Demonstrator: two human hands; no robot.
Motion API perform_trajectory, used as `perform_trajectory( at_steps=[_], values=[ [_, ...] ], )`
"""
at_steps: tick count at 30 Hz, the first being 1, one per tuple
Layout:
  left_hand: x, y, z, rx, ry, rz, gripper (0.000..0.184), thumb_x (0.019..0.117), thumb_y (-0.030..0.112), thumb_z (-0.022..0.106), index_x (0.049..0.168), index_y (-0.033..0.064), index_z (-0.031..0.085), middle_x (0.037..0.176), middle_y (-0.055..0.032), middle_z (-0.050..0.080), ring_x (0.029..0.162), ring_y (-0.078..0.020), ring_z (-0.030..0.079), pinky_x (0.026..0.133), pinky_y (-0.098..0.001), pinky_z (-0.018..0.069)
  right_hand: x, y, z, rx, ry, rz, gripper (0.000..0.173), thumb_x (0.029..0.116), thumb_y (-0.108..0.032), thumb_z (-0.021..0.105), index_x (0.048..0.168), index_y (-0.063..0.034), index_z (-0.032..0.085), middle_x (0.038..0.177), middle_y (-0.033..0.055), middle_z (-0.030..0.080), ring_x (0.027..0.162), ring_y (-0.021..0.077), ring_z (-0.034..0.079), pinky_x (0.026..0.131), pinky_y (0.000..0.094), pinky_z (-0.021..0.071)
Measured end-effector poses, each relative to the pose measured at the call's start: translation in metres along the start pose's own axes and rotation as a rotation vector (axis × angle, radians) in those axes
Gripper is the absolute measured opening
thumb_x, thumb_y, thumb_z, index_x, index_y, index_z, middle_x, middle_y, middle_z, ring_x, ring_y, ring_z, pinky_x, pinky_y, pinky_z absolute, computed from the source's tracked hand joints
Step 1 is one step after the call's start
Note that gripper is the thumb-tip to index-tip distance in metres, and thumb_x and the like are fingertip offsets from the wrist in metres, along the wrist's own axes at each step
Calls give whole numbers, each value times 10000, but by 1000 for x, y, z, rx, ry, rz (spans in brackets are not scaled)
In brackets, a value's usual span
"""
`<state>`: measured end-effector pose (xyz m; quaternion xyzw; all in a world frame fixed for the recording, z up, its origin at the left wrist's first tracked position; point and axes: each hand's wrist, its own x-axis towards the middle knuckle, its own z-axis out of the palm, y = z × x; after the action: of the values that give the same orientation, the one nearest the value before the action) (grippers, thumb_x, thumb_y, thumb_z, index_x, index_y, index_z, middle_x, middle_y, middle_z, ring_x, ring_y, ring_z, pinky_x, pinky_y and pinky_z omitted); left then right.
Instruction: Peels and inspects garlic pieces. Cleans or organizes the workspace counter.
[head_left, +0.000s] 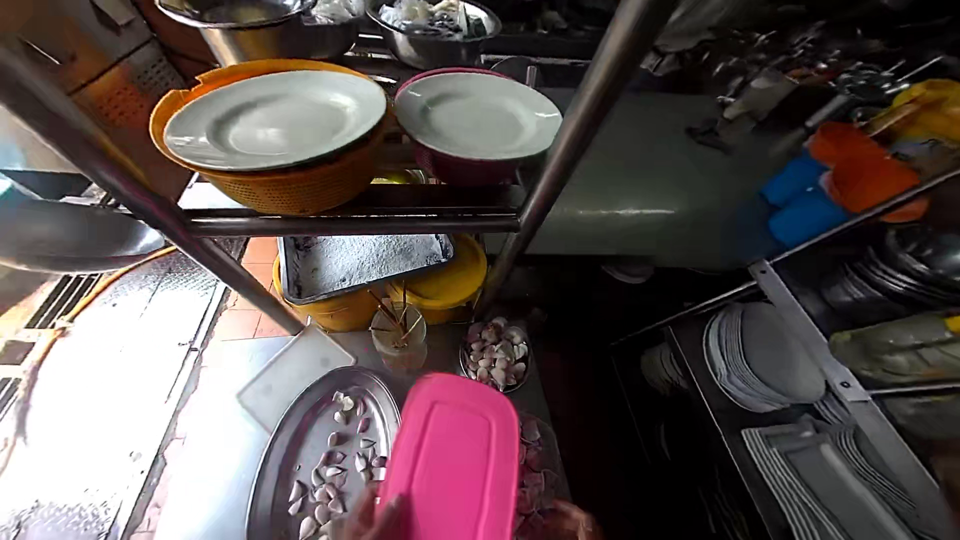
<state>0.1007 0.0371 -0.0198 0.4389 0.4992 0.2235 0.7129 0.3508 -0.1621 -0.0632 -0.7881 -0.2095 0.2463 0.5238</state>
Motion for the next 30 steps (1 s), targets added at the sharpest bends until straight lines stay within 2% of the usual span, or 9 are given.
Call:
perform_trajectory(
  at_steps=[2,3,5,8,11,15,19,24,30],
  values=[
    [0,-43,69,133,-23,-4,299,1021,155,600,1236,-51,573,998,-120,717,898,-183,722,852,-418,616,16,-9,6,66,22,110,458,1077,-191,308,1325,101,560,1061,165,679,939,170,670,857,357,572],
    [-1,-57,88,291,-14,-26,367,1021,217,617,1256,-62,578,1020,-161,720,932,-228,727,883,-449,608,24,-9,5,75,37,145,421,1061,-164,411,1372,93,533,1189,199,658,1045,179,653,945,350,547],
    [-1,-66,105,693,-2,-63,530,993,385,645,1282,-58,611,1112,-219,719,1045,-330,714,961,-539,555,34,0,7,-2,101,154,424,994,-125,591,1356,88,533,1112,197,652,936,165,642,850,321,548],
    [3,-61,99,975,-20,-42,625,928,491,697,1284,-20,633,1206,-214,679,1113,-356,676,978,-554,538,32,15,7,-210,38,109,494,976,-153,625,1391,86,504,1059,233,677,893,267,681,822,450,577],
    [10,-64,88,968,-53,-67,679,879,480,757,1337,15,568,1058,-166,712,968,-316,706,896,-543,568,18,35,11,-376,37,48,525,987,-227,617,1401,80,520,1119,259,687,968,353,696,876,537,564],
    [21,-64,93,972,-11,-50,700,848,456,789,1378,59,559,1150,-148,689,1003,-281,693,910,-511,571,22,45,8,-471,104,-87,545,944,-309,627,1333,72,596,1264,309,612,1180,452,590,1003,574,485],
    [25,-63,103,919,7,-74,727,826,315,827,1416,33,508,1258,-186,643,1124,-308,658,1003,-500,536,25,61,15,-279,11,-36,569,1007,-238,525,1439,127,463,1404,335,527,1325,412,528,1133,499,420],
    [29,-61,106,939,11,-147,753,810,338,840,1422,62,499,1261,-172,656,1108,-300,678,975,-518,552,26,69,18,-149,2,2,554,1024,-209,500,1466,121,443,1409,337,523,1324,372,535,1139,438,419],
    [27,-27,148,1210,21,-367,582,959,246,616,1477,38,447,1406,-214,566,1263,-371,598,1033,-533,512,26,78,12,-143,-27,4,563,1027,-206,521,1490,103,435,1456,320,506,1371,361,511,1170,434,394]
  ],
)
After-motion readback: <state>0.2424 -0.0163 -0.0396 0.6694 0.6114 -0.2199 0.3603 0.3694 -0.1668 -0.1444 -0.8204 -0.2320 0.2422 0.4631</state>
